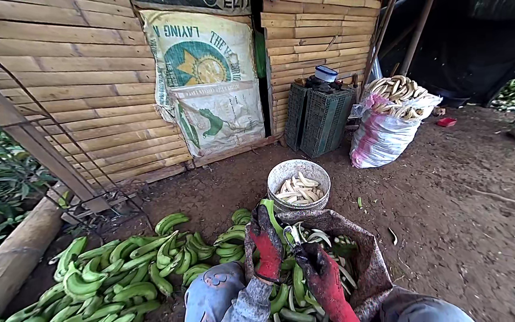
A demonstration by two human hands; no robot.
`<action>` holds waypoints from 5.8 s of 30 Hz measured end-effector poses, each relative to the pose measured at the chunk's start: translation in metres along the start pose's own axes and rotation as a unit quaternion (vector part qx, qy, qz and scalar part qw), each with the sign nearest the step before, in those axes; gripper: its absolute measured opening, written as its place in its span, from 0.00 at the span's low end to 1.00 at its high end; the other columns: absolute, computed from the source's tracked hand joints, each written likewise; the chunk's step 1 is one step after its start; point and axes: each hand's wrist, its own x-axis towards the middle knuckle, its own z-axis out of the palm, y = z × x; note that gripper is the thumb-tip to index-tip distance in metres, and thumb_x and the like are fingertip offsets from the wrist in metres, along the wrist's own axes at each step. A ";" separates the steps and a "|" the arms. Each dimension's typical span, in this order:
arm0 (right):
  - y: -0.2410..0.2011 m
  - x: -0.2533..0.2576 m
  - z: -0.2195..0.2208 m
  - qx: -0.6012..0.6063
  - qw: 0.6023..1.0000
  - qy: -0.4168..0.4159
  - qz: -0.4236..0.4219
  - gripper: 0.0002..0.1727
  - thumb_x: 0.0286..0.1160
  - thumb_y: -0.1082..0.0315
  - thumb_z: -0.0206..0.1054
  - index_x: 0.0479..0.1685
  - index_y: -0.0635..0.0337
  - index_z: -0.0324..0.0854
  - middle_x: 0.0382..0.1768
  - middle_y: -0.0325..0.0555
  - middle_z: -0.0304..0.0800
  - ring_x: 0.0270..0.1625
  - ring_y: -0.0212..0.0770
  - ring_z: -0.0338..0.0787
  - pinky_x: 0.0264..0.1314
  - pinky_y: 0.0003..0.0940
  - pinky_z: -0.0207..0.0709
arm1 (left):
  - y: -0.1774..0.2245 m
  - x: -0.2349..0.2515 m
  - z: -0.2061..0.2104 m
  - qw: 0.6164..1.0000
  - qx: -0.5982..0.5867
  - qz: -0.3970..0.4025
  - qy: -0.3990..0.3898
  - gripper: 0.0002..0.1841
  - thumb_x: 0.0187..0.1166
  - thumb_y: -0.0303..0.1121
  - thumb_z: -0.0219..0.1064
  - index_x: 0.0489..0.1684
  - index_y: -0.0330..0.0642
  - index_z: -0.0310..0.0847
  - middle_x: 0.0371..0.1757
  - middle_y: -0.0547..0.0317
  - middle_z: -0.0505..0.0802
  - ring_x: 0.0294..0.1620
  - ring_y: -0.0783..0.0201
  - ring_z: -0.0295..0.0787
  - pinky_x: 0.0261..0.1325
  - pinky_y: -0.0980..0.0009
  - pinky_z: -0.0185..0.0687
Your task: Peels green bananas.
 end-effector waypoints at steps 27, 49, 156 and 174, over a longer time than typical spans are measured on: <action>0.018 0.081 -0.066 -0.307 0.946 0.087 0.064 0.26 0.71 0.74 0.67 0.73 0.68 0.79 0.63 0.73 0.84 0.61 0.71 0.88 0.62 0.68 0.78 | 0.001 -0.031 -0.028 0.925 0.087 -0.239 -0.283 0.18 0.95 0.36 0.45 0.66 0.34 0.76 0.38 0.57 0.89 0.30 0.73 0.85 0.35 0.77 0.84; -0.001 0.021 -0.035 -0.207 0.977 0.002 -0.054 0.20 0.67 0.60 0.72 0.57 0.60 0.91 0.48 0.53 0.94 0.49 0.51 0.95 0.53 0.51 0.87 | -0.030 0.006 -0.022 0.959 -0.089 -0.222 -0.150 0.17 0.95 0.38 0.46 0.63 0.33 0.74 0.42 0.53 0.89 0.40 0.66 0.89 0.47 0.68 0.88; 0.023 0.036 -0.067 -0.171 0.984 0.043 0.027 0.18 0.76 0.54 0.69 0.56 0.56 0.91 0.44 0.45 0.95 0.47 0.40 0.94 0.57 0.44 0.86 | -0.040 0.001 -0.032 0.921 0.202 -0.149 -0.299 0.23 0.85 0.40 0.65 0.70 0.31 0.75 0.51 0.47 0.92 0.47 0.61 0.92 0.54 0.63 0.89; 0.031 0.064 -0.057 -0.288 0.952 0.094 0.047 0.23 0.70 0.70 0.70 0.67 0.66 0.84 0.60 0.69 0.88 0.60 0.68 0.90 0.61 0.64 0.81 | -0.017 -0.034 -0.032 0.937 0.052 -0.232 -0.257 0.19 0.92 0.37 0.53 0.65 0.31 0.79 0.44 0.52 0.92 0.38 0.68 0.89 0.46 0.71 0.87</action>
